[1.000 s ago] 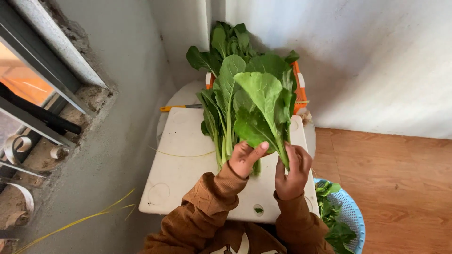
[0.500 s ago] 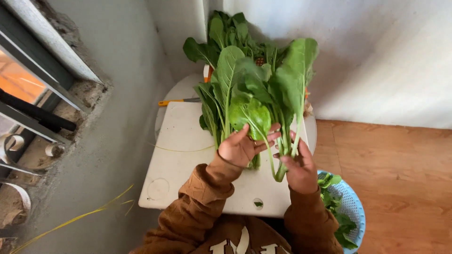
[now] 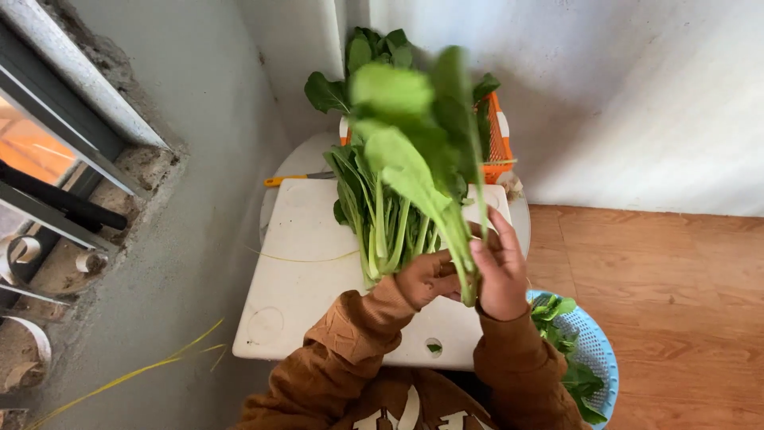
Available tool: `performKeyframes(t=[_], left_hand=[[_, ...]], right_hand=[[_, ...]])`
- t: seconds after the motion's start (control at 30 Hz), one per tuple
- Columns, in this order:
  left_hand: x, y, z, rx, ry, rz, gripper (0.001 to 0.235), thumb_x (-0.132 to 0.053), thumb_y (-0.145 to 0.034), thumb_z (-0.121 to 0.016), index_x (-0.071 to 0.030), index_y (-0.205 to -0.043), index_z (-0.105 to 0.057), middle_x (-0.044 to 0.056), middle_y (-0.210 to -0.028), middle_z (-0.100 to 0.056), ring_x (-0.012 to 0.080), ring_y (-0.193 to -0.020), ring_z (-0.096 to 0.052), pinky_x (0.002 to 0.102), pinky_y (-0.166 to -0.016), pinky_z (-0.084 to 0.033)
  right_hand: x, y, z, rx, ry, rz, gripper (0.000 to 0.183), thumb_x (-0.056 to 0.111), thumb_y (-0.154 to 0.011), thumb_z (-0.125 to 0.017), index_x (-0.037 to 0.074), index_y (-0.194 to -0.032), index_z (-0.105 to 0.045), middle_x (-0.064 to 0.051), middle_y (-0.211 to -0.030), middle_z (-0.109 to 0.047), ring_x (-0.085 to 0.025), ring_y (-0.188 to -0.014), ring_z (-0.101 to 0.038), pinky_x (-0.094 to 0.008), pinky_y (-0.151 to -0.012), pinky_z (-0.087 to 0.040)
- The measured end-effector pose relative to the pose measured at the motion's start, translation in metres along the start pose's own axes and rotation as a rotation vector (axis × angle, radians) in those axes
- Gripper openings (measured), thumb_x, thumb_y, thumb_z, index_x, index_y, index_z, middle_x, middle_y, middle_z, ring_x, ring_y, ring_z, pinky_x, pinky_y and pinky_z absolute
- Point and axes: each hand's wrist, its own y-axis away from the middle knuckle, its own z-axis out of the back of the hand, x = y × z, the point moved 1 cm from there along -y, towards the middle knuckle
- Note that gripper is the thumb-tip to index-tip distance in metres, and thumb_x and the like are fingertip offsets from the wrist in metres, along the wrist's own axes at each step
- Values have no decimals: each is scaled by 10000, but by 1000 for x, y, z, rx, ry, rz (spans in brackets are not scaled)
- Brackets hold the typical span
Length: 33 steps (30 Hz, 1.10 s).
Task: The person gathers leafy green vegetables from an orange basket and arranges them into a neat bunch on a white cutting board. They then use a yellow rubber band to tie the stems together, securing the bundle.
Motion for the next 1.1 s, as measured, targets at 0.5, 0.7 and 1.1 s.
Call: performKeyframes(t=[0.5, 0.7, 1.1], left_hand=[[-25, -4, 19, -371, -307, -68, 250, -157, -852, -873, 1, -856, -680, 167, -672, -694, 159, -612, -652, 314, -564, -609], [-31, -1, 5, -410, -252, -91, 328, -186, -835, -876, -2, -1054, -714, 139, -819, -748, 139, -716, -696, 276, -652, -616], [-60, 5, 28, 220, 200, 36, 491, -101, -1046, -551, -37, -1501, -378, 166, -1153, -644, 394, -1132, -652, 497, -1013, -549]], right_hand=[[-2, 32, 1, 53, 985, 191, 310, 236, -820, -857, 134, -999, -625, -18, -664, -643, -187, -509, -627, -293, -516, -536], [-20, 42, 17, -147, 546, 25, 128, 93, -971, -652, 28, -898, -569, -139, -546, -613, -200, -393, -585, -325, -401, -501], [20, 162, 277, -541, 1147, -620, 173, 166, -862, -713, -2, -821, -716, -148, -699, -698, -217, -708, -609, -384, -663, -480]])
